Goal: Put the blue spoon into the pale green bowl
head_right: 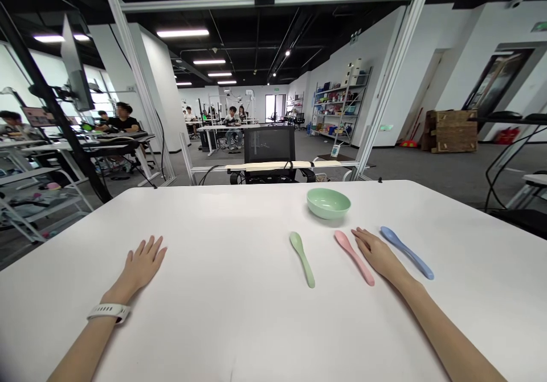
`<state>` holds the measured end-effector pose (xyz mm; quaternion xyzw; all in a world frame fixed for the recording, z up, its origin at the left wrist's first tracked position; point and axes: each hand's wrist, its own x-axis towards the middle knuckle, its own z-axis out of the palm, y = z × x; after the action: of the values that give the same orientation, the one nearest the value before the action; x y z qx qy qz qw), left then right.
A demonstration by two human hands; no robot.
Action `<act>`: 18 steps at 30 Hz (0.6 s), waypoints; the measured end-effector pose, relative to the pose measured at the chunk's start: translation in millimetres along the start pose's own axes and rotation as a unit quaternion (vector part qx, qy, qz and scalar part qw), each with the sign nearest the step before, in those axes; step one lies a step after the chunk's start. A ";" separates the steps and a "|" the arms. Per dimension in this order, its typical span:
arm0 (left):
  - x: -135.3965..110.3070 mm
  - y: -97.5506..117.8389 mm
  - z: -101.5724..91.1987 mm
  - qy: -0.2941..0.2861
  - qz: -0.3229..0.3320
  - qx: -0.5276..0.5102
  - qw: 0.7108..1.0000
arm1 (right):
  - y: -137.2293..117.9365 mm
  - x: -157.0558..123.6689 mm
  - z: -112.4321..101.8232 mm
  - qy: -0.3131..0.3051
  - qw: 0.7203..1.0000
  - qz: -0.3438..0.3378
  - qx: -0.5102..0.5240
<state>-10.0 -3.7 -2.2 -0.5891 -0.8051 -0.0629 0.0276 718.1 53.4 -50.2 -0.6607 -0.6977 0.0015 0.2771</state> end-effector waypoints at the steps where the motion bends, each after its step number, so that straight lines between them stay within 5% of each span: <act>1: -0.2 0.2 -0.3 -0.001 -0.001 -0.001 1.000 | -0.1 0.2 0.1 -0.002 1.000 -0.001 -0.001; 18: 0.7 -3.4 1.7 -0.001 0.013 -0.001 1.000 | -4.9 -0.8 -1.9 0.001 1.000 -0.001 0.012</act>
<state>-13.4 -3.9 -4.0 -0.5993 -0.7976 -0.0627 0.0276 714.3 51.3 -47.1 -0.6566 -0.6983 0.0089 0.2851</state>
